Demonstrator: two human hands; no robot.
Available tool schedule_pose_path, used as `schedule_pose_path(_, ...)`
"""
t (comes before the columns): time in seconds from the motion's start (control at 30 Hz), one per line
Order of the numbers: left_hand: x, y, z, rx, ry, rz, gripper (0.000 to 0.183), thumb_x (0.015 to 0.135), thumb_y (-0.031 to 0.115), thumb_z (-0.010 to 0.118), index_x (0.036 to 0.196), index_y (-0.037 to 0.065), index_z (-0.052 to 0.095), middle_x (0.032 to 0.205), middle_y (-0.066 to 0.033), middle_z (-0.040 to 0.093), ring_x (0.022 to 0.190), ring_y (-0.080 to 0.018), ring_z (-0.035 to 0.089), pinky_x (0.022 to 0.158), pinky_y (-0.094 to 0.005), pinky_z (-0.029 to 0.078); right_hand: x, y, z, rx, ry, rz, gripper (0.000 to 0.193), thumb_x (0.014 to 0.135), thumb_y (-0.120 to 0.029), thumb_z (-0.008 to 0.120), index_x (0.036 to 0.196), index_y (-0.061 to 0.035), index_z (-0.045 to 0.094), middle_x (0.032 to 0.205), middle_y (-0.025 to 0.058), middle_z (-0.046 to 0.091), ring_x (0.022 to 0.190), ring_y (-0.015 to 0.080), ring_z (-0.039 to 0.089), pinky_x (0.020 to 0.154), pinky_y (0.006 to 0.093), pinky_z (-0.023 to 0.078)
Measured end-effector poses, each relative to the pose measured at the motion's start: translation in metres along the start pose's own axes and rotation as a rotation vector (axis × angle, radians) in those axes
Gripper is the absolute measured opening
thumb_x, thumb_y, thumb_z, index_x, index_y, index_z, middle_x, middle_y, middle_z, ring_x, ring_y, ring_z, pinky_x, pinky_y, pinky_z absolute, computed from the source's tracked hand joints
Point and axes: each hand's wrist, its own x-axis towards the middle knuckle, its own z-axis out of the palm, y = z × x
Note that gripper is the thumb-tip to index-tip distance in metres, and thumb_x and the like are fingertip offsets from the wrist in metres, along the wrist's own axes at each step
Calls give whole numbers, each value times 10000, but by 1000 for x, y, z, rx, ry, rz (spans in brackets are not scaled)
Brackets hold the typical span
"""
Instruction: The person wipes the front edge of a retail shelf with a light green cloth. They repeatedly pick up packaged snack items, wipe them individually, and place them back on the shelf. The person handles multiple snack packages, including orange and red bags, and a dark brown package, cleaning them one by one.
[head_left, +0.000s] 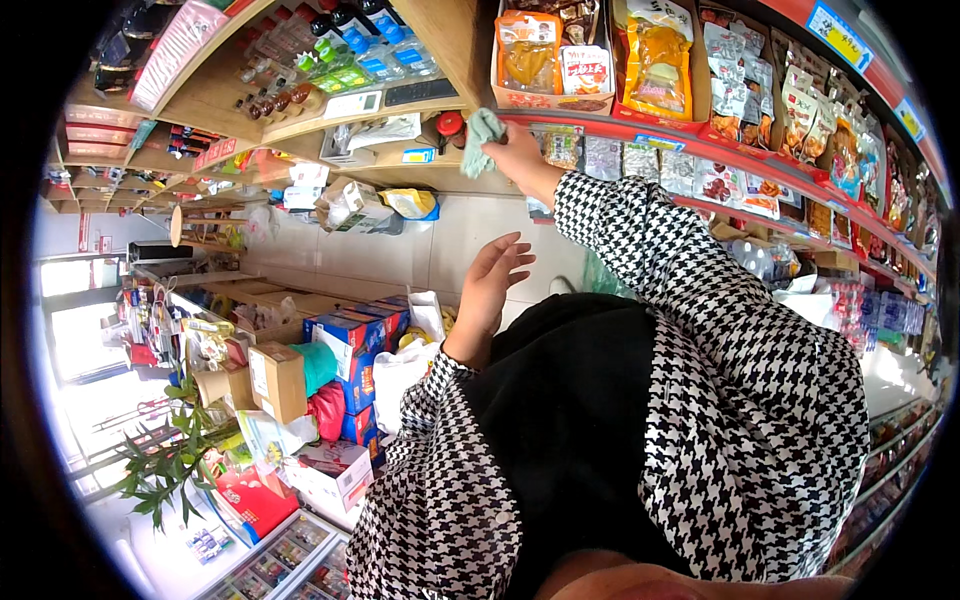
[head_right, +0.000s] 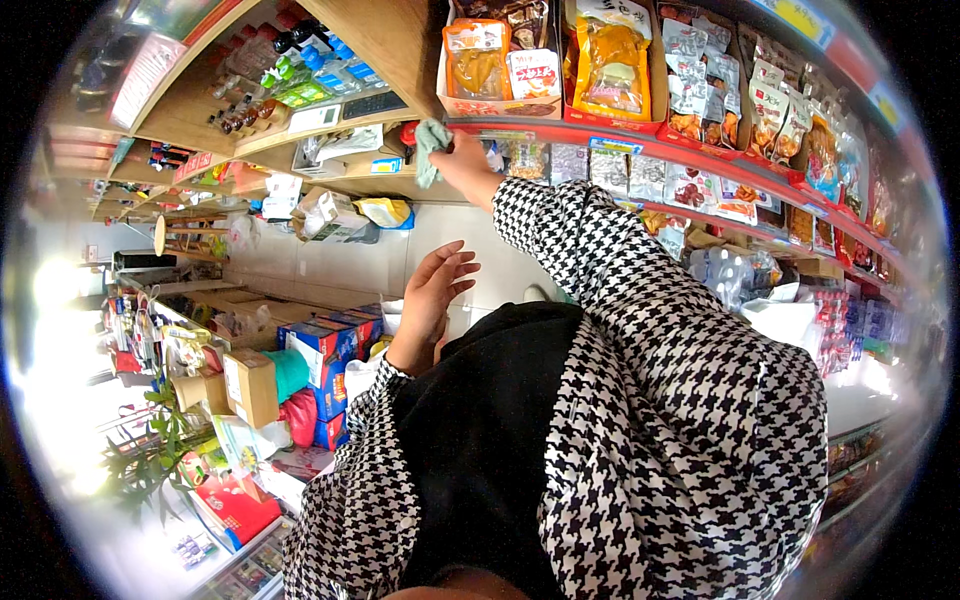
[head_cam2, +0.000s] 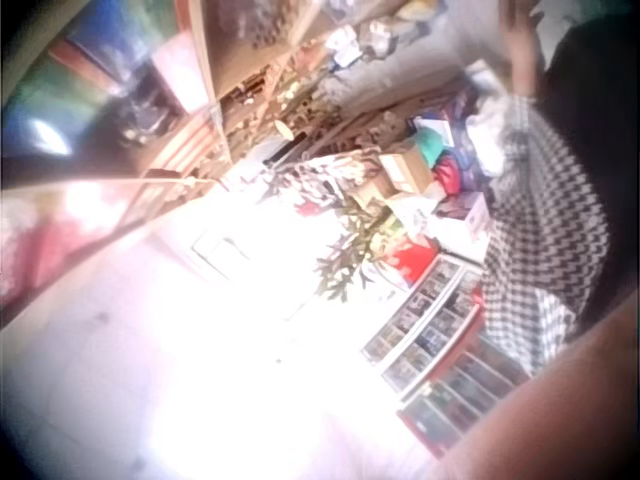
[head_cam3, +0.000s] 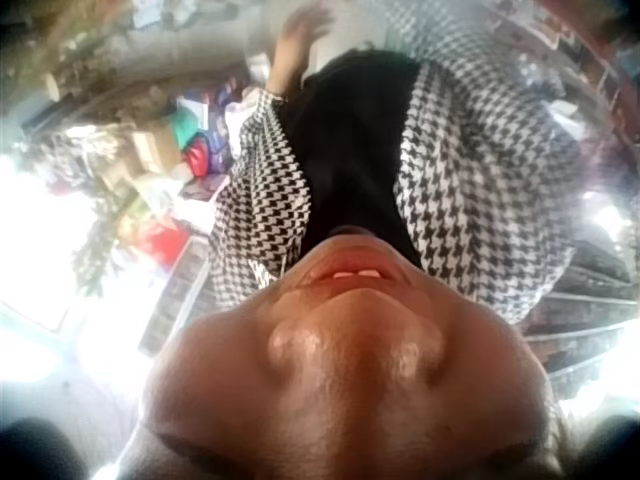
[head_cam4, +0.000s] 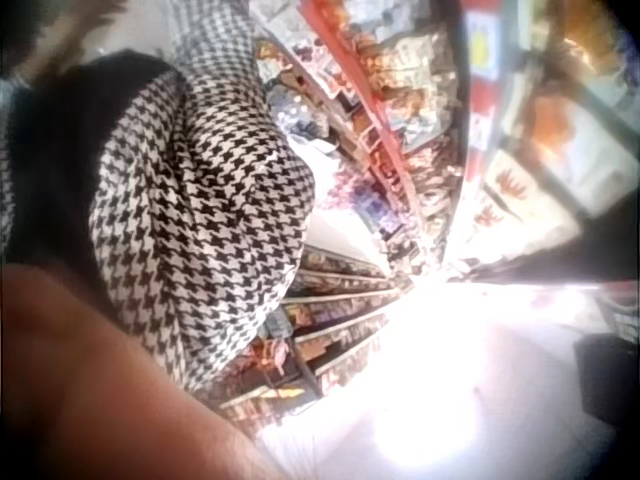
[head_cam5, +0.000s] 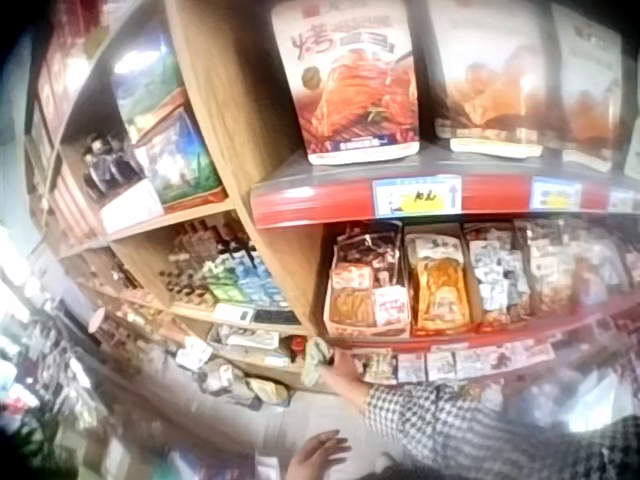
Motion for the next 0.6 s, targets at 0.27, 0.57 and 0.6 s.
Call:
schedule_pose_path(0.27, 11, 3, 30, 45, -94, -47, 321, 1010, 173, 467, 1290, 24, 513, 1181, -110, 609, 1085, -223, 600, 899, -344, 482, -65, -10, -67, 362, -341, 312, 407, 901, -150, 612, 1289, -57, 529, 1179, 49, 606, 1069, 157, 559, 904, 331, 441)
schedule_pose_path(0.57, 33, -16, 110, 135, -308, -72, 331, 1015, 172, 458, 1305, 21, 508, 1191, -125, 618, 1078, -221, 607, 895, -341, 490, -129, 75, -253, 787, 335, 282, 215, 894, -162, 581, 1085, -75, 535, 1078, 82, 617, 1006, 223, 607, 834, 383, 503)
schedule_pose_path(0.6, 34, -18, 120, 150, -341, -70, 333, 1015, 173, 458, 1306, 19, 507, 1191, -125, 619, 1078, -220, 607, 895, -340, 490, -136, 80, -275, 827, 400, 268, 266, 893, -156, 578, 1139, -62, 539, 1068, 78, 623, 980, 213, 606, 818, 360, 502)
